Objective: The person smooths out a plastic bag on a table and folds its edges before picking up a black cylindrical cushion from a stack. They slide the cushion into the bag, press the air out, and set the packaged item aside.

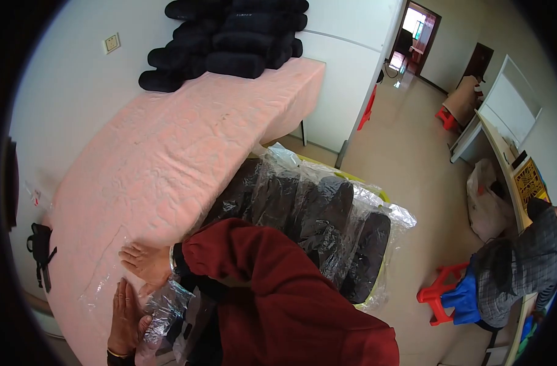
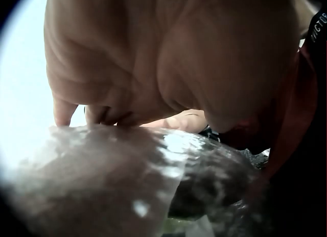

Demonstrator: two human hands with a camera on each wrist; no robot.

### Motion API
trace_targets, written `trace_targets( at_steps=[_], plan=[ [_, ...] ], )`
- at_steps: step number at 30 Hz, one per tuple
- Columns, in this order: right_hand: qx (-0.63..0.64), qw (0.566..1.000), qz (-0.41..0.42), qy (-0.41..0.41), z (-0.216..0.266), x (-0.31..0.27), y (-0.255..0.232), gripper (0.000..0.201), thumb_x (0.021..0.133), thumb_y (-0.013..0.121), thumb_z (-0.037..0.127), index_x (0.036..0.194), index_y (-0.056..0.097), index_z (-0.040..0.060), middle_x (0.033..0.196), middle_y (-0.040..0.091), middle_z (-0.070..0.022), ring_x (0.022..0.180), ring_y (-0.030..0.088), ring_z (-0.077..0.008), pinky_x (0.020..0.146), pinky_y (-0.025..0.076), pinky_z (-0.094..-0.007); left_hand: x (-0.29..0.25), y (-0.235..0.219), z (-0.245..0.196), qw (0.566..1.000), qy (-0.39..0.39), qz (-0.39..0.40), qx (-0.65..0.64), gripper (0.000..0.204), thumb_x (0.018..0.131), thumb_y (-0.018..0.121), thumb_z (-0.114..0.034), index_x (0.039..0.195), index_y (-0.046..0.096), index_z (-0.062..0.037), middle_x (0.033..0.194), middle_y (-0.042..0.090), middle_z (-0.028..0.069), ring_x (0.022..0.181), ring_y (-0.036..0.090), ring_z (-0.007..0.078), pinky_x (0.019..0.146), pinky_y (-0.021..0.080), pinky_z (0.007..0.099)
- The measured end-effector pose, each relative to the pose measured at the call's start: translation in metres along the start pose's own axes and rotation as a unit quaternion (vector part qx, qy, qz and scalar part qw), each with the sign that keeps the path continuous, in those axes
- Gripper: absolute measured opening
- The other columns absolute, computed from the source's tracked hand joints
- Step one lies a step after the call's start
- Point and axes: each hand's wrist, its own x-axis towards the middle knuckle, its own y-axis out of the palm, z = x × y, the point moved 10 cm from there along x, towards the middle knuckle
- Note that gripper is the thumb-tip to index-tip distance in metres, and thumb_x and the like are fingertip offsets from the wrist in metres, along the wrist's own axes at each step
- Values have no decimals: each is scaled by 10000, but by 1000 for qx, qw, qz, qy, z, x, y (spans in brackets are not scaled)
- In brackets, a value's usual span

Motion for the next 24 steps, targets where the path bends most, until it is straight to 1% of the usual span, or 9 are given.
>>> trace_targets(
  at_steps=[3, 6, 7, 10, 12, 16, 19, 21, 24],
  plan=[
    [11, 1000, 7, -3, 1, 0, 0, 1098, 835, 430, 754, 1407, 341, -179, 1525, 274, -356, 1454, 241, -456, 1188, 171, -534, -4, 10, 23, 999, -23, 17, 16, 925, 960, 446, -587, 1510, 169, 103, 1557, 182, 354, 1449, 202, 500, 1190, 167, 527],
    [-4, 998, 60, -1, 5, -2, -7, 1073, 860, 481, 705, 1442, 275, -173, 1549, 237, -340, 1483, 186, -434, 1205, 139, -529, -35, 7, 71, 990, -114, 4, 80, 935, 949, 468, -576, 1514, 155, 99, 1567, 156, 347, 1459, 176, 490, 1193, 164, 522],
    [-1, 998, 60, -4, 5, -2, -8, 1073, 860, 481, 705, 1442, 275, -173, 1549, 237, -340, 1483, 186, -434, 1205, 139, -529, -47, 10, 84, 990, -117, 5, 80, 935, 949, 468, -576, 1514, 155, 99, 1567, 156, 347, 1459, 176, 490, 1193, 164, 522],
    [-6, 997, 70, 35, -3, -2, -9, 1080, 856, 504, 701, 1443, 274, -176, 1555, 219, -343, 1486, 171, -435, 1204, 130, -538, -90, 12, 137, 974, -200, -12, 104, 932, 936, 499, -550, 1513, 160, 97, 1566, 164, 342, 1452, 189, 491, 1191, 175, 524],
    [5, 995, 79, 68, -16, -5, -15, 1072, 860, 533, 678, 1446, 267, -179, 1558, 201, -350, 1488, 156, -436, 1203, 118, -543, -102, 13, 155, 973, -201, -33, 107, 929, 928, 525, -526, 1513, 161, 97, 1565, 168, 340, 1447, 197, 493, 1188, 189, 523],
    [-49, 987, 102, 114, -33, -11, -26, 1000, 885, 570, 604, 1455, 268, -160, 1558, 237, -321, 1487, 168, -418, 1203, 127, -521, -105, 6, 139, 965, -235, -61, 98, 930, 876, 649, -437, 1484, 218, 119, 1543, 221, 348, 1427, 250, 487, 1172, 248, 511],
    [-114, 976, 141, 124, -39, -10, -29, 964, 910, 556, 583, 1454, 264, -157, 1552, 229, -333, 1484, 176, -418, 1197, 148, -517, -101, -4, 132, 960, -255, -69, 92, 952, 857, 650, -509, 1463, 272, 120, 1533, 247, 346, 1416, 288, 479, 1157, 271, 504],
    [-126, 955, 175, 203, -50, -10, -33, 951, 924, 546, 581, 1459, 258, -151, 1559, 208, -332, 1487, 164, -424, 1197, 147, -524, -106, 5, 146, 961, -255, -74, 80, 1026, 867, 581, -647, 1475, 249, 110, 1557, 223, 320, 1454, 228, 462, 1121, 254, 629],
    [-123, 975, 138, 126, -9, 13, -37, 947, 934, 525, 590, 1462, 252, -148, 1562, 197, -332, 1488, 156, -430, 1197, 146, -527, -108, 2, 143, 954, -276, -63, 94, 1040, 872, 551, -679, 1481, 250, 108, 1554, 221, 330, 1444, 241, 477, 1133, 258, 597]
  ],
)
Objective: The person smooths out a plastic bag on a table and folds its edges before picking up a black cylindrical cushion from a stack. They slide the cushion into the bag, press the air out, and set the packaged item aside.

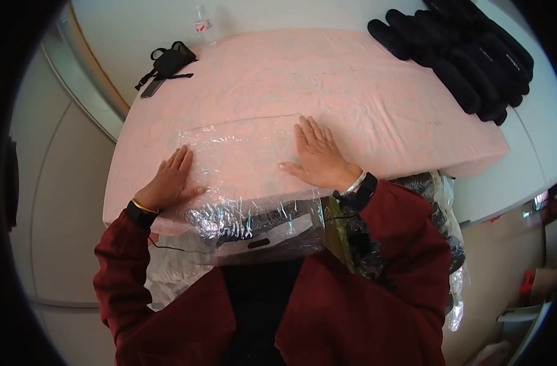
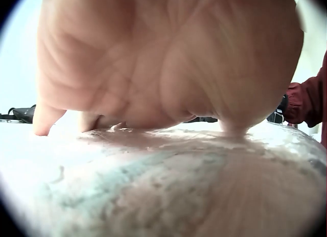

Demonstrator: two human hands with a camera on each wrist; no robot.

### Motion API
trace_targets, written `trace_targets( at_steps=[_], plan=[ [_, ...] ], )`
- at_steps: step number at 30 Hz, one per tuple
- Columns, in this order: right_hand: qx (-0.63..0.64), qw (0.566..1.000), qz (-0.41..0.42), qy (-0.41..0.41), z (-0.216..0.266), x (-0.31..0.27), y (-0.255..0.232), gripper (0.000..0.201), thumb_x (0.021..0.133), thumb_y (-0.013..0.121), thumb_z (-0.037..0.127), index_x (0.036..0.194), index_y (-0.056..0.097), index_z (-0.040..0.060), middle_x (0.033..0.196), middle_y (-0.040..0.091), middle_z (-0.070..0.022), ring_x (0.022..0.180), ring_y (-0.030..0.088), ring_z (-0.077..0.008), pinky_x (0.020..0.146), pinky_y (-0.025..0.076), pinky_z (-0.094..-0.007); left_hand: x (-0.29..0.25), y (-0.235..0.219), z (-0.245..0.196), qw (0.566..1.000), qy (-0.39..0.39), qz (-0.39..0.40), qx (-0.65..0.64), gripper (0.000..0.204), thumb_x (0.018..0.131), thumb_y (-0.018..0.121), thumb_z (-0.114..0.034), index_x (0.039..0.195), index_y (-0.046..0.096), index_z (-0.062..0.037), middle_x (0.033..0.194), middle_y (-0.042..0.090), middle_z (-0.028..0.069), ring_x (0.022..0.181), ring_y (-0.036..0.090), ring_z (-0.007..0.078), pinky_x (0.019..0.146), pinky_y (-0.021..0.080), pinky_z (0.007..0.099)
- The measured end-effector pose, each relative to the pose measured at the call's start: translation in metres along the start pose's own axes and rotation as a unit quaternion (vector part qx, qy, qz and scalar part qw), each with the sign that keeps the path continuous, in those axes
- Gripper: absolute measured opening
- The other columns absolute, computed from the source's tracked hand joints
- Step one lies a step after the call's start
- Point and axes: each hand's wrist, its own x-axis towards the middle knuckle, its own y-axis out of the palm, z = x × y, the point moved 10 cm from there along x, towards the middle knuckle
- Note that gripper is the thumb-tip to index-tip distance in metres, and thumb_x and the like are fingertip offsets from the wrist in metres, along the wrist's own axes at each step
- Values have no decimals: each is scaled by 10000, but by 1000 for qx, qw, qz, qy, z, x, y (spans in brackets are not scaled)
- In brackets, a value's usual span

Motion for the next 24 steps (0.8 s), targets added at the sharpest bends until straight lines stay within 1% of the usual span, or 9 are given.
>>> trace_targets(
  at_steps=[2, 4, 5, 8, 13, 16, 18, 21, 24],
  plan=[
    [-3, 1000, -22, -22, 17, -2, -12, 945, 939, 514, 595, 1464, 249, -146, 1563, 192, -332, 1489, 152, -433, 1197, 146, -528, -3, 0, -7, 1000, 5, 5, 5, 1047, 874, 535, -695, 1484, 250, 106, 1552, 220, 335, 1439, 248, 484, 1139, 260, 582],
    [34, 990, 5, -135, 63, 7, -6, 947, 945, 492, 606, 1465, 242, -145, 1568, 184, -327, 1488, 152, -434, 1196, 151, -532, -2, 0, -9, 1000, 5, 14, 12, 1069, 868, 507, -728, 1483, 251, 108, 1555, 214, 335, 1442, 243, 486, 1130, 265, 597],
    [32, 990, 4, -134, 66, 12, -5, 947, 945, 492, 606, 1465, 242, -145, 1568, 184, -327, 1488, 152, -434, 1196, 151, -532, -2, -1, -12, 1000, 4, 19, 18, 1081, 865, 493, -745, 1483, 252, 109, 1557, 211, 335, 1443, 241, 487, 1126, 268, 605],
    [28, 979, 68, -190, 82, 25, 22, 939, 955, 466, 610, 1479, 225, -131, 1573, 177, -320, 1487, 157, -431, 1199, 147, -528, -1, 1, -10, 1000, 6, 11, 15, 1111, 848, 480, -775, 1483, 246, 106, 1558, 214, 325, 1454, 227, 470, 1116, 266, 635],
    [-1, 977, 107, -183, 47, 26, 35, 936, 961, 454, 609, 1497, 198, -114, 1584, 164, -308, 1494, 145, -418, 1204, 140, -520, -3, 0, -8, 1000, 10, 1, 7, 1134, 831, 476, -796, 1482, 248, 105, 1557, 220, 320, 1460, 222, 459, 1114, 266, 644],
    [3, 984, 114, -135, 6, 20, 30, 933, 968, 437, 610, 1512, 170, -99, 1592, 141, -303, 1499, 130, -408, 1206, 138, -509, -3, 3, -8, 1000, 12, 4, 13, 1129, 832, 477, -794, 1480, 254, 103, 1558, 222, 318, 1460, 226, 456, 1116, 268, 638],
    [-8, 989, 133, -65, -26, 16, 25, 933, 974, 412, 620, 1515, 158, -96, 1598, 122, -298, 1504, 117, -400, 1204, 132, -513, -3, 1, -7, 1000, 10, 2, 19, 1127, 832, 477, -794, 1480, 257, 102, 1558, 223, 318, 1459, 228, 454, 1117, 269, 635],
    [-16, 990, 136, -37, -46, 9, 19, 946, 967, 406, 637, 1507, 178, -105, 1592, 141, -300, 1501, 121, -401, 1201, 144, -504, -3, -2, -11, 1000, 1, 14, 20, 1086, 863, 478, -758, 1475, 265, 113, 1557, 220, 329, 1445, 245, 479, 1137, 271, 586],
    [-28, 989, 145, -10, -53, 5, 18, 953, 966, 385, 653, 1508, 175, -104, 1594, 134, -298, 1502, 115, -402, 1199, 145, -512, -3, -1, -10, 1000, 3, 6, 25, 1079, 865, 479, -755, 1474, 270, 111, 1555, 225, 327, 1441, 254, 479, 1138, 272, 581]
  ],
)
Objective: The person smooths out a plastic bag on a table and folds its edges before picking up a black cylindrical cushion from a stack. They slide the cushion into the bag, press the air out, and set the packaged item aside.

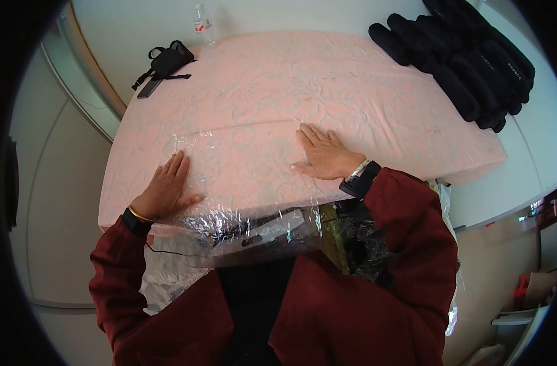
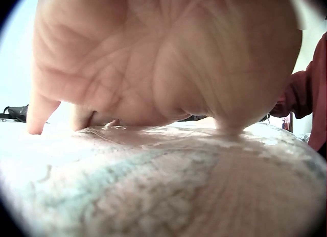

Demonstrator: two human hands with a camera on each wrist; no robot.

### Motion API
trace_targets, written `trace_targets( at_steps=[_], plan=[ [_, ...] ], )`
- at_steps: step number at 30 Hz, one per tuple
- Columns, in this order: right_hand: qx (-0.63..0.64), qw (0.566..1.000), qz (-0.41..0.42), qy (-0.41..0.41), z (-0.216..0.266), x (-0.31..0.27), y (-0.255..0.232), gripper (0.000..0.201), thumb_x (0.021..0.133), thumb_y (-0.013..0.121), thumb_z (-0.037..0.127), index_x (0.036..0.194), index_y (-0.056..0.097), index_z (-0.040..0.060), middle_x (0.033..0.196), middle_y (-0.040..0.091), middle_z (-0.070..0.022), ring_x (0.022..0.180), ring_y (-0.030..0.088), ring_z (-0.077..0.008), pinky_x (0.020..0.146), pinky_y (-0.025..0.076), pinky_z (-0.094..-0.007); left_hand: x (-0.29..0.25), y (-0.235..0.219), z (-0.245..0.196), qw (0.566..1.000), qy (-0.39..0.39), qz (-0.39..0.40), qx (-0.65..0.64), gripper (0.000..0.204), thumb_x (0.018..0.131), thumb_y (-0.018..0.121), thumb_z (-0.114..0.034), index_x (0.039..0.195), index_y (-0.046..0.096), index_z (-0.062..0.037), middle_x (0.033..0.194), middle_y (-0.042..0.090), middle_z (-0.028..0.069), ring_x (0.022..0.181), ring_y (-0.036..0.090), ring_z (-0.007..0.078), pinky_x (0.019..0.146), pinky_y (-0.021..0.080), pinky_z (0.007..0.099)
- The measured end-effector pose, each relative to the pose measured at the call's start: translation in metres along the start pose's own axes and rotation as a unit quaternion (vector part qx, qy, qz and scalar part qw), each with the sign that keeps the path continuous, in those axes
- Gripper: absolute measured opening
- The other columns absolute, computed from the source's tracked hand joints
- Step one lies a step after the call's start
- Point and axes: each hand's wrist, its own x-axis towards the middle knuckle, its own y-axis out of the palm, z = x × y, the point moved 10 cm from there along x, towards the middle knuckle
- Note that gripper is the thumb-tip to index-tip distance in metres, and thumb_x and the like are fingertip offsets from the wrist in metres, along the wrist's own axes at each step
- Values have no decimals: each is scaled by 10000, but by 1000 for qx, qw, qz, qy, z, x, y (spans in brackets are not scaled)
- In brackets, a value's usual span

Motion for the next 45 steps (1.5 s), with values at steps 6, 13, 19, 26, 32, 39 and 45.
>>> trace_targets(
  at_steps=[6, 13, 19, 26, 32, 39, 45],
  plan=[
    [-23, 994, -4, 107, -7, -9, -5, 934, 966, 421, 631, 1494, 194, -105, 1571, 191, -303, 1474, 192, -421, 1181, 202, -513, 0, 2, 5, 1000, -9, -16, 1, 1062, 868, 490, -746, 1469, 286, 105, 1545, 246, 326, 1432, 271, 476, 1141, 278, 567],
    [85, 984, -156, -19, 9, -15, -8, 838, 896, 669, 380, 1462, 261, -85, 1384, 450, -313, 1306, 440, -419, 1101, 354, -463, -14, -19, 11, 993, -100, -16, -56, 1073, 794, 665, -681, 1480, 296, 57, 1489, 344, 319, 1338, 415, 470, 1086, 380, 503],
    [316, 925, -207, 33, 6, -16, -21, 852, 832, 773, 225, 1464, 279, -65, 1256, 575, -276, 1127, 607, -341, 957, 492, -409, -21, -20, 25, 974, -83, -119, -174, 1028, 731, 840, -396, 1496, 291, 16, 1348, 487, 274, 1143, 569, 365, 933, 493, 432],
    [461, 836, -276, 113, -23, -9, -6, 748, 862, 772, 252, 1426, 380, -45, 1038, 671, -140, 823, 644, -148, 684, 523, -259, -37, -12, 43, 843, -164, -195, -473, 1001, 731, 844, -139, 1517, 239, -4, 1122, 615, 155, 808, 626, 162, 771, 529, 289],
    [634, 753, -143, 103, -1, -20, -4, 338, 928, 698, 228, 1162, 623, -4, 783, 600, -17, 586, 477, -46, 483, 358, -208, -56, -23, 46, 721, -110, -237, -642, 561, 878, 742, -158, 1369, 505, -24, 804, 633, 9, 630, 522, 57, 592, 426, 202],
    [617, 755, -219, 18, 23, -39, -36, 199, 975, 635, 204, 934, 697, 19, 650, 490, 80, 559, 379, 1, 476, 284, -198, -77, -57, 36, 717, -110, -268, -634, 273, 973, 656, -271, 1103, 673, -32, 702, 595, -23, 574, 488, 27, 526, 375, 190],
    [563, 777, -275, -53, 36, -57, -59, 215, 1005, 598, 215, 964, 683, 22, 640, 455, 98, 541, 357, 6, 479, 281, -192, -91, -75, 47, 730, -80, -281, -618, 241, 1005, 610, -261, 1010, 685, -32, 677, 573, -34, 541, 475, 14, 476, 350, 184]
  ],
)
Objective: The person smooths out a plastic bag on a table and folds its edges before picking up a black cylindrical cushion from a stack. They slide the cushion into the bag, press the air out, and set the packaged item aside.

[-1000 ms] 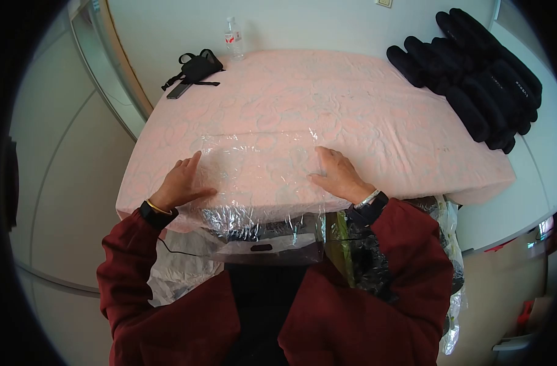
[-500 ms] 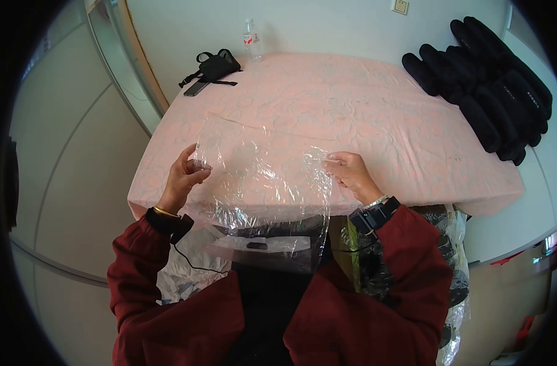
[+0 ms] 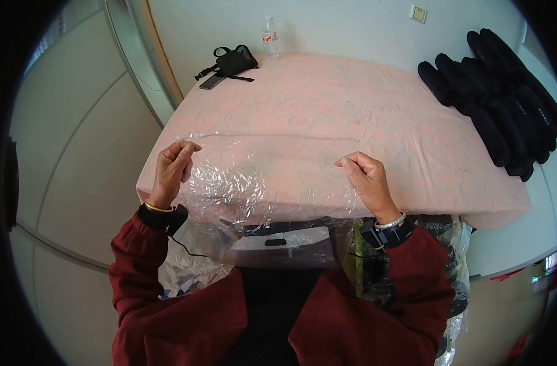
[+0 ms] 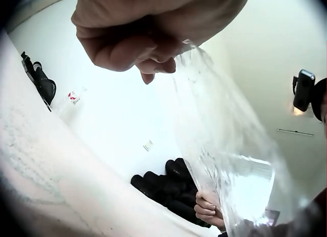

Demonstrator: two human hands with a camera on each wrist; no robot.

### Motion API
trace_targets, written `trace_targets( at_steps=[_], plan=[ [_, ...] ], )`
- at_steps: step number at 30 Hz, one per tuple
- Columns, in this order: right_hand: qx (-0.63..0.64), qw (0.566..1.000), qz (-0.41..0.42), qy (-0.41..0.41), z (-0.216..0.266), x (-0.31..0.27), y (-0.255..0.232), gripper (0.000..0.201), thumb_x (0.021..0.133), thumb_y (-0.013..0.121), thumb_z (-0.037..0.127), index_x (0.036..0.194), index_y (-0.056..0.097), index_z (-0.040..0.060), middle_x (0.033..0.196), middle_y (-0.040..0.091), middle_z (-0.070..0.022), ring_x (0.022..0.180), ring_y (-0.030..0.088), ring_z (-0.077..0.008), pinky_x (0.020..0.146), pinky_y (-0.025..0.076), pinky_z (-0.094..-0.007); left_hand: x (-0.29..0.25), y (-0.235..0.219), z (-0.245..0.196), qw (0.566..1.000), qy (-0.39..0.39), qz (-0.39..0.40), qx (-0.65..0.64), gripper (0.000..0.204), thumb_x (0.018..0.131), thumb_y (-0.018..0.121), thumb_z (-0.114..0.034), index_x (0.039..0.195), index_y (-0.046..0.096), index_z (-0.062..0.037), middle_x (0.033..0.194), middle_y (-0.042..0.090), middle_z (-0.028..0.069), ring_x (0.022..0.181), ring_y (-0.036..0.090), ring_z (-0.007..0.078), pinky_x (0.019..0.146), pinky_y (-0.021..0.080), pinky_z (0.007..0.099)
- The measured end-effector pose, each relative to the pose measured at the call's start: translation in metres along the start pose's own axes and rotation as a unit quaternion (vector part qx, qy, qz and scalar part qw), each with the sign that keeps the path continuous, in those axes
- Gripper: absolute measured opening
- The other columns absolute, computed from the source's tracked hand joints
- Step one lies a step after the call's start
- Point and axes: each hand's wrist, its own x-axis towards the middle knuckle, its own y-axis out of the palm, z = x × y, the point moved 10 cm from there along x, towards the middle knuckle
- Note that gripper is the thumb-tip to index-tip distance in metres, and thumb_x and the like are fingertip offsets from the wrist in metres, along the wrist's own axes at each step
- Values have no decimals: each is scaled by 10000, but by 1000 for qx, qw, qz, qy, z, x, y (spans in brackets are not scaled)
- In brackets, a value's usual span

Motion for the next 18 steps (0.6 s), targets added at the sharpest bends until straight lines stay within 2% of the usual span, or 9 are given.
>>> trace_targets(
  at_steps=[2, 5, 8, 9, 12, 13, 16, 17, 18],
  plan=[
    [-2, 1000, 1, -4, 6, -2, -1, 217, 1010, 590, 221, 974, 679, 27, 627, 447, 97, 521, 359, 4, 468, 278, -192, -3, 1, -1, 1000, 2, -8, -1, 242, 1009, 603, -258, 1012, 683, -30, 659, 560, -37, 531, 468, 15, 474, 348, 186],
    [-27, 996, -57, -56, 22, -1, -15, 226, 1006, 600, 221, 980, 679, 11, 638, 457, 88, 555, 373, 3, 505, 299, -191, -12, 9, -9, 1000, 10, -20, 1, 243, 1016, 590, -252, 1016, 681, -26, 624, 532, -42, 513, 453, 17, 469, 345, 189],
    [-43, 996, -62, -44, 28, -3, -33, 246, 1016, 580, 234, 1036, 671, 7, 659, 470, 78, 580, 376, -3, 533, 317, -186, -32, 44, -25, 993, -39, 53, -96, 241, 1023, 576, -231, 1030, 684, -17, 591, 500, -56, 501, 437, 19, 479, 345, 180],
    [-51, 996, -63, -37, 30, -4, -37, 259, 1021, 570, 241, 1064, 668, 5, 669, 476, 72, 593, 378, -6, 547, 326, -184, -33, 44, -21, 993, -39, 53, -97, 241, 1023, 576, -231, 1030, 684, -17, 591, 500, -56, 501, 437, 19, 479, 345, 180],
    [-9, 998, -45, -49, 45, -3, -36, 331, 1035, 531, 292, 1167, 624, 3, 740, 535, 38, 640, 446, -26, 594, 384, -194, -40, 67, -13, 978, -24, 208, -17, 237, 1027, 565, -204, 1085, 675, -3, 631, 529, -52, 516, 453, 23, 502, 361, 177],
    [13, 998, -37, -55, 48, -4, -37, 372, 1042, 511, 318, 1218, 602, 3, 775, 564, 20, 663, 480, -36, 617, 413, -199, -39, 63, -13, 977, -25, 210, -16, 237, 1027, 565, -204, 1085, 675, -3, 631, 529, -52, 516, 453, 23, 502, 361, 177],
    [55, 998, -18, -35, 32, -8, -38, 461, 1041, 484, 380, 1299, 539, 2, 888, 617, -34, 743, 553, -77, 678, 465, -227, -14, 11, -25, 994, -22, 15, -107, 243, 1024, 573, -207, 1137, 665, -13, 702, 566, -54, 563, 471, 22, 517, 364, 177],
    [75, 997, -6, -26, 26, -8, -37, 509, 1041, 471, 411, 1340, 508, 1, 944, 644, -61, 783, 590, -98, 709, 491, -241, -4, 6, -22, 994, -22, 13, -107, 243, 1024, 573, -207, 1137, 665, -13, 702, 566, -54, 563, 471, 22, 517, 364, 177],
    [75, 997, -3, -27, 19, -10, -40, 509, 1041, 471, 411, 1340, 508, 1, 944, 644, -61, 783, 590, -98, 709, 491, -241, 5, -21, -14, 984, -16, -98, -148, 239, 1026, 567, -204, 1144, 661, -18, 710, 561, -57, 569, 460, 19, 503, 348, 182]
  ],
)
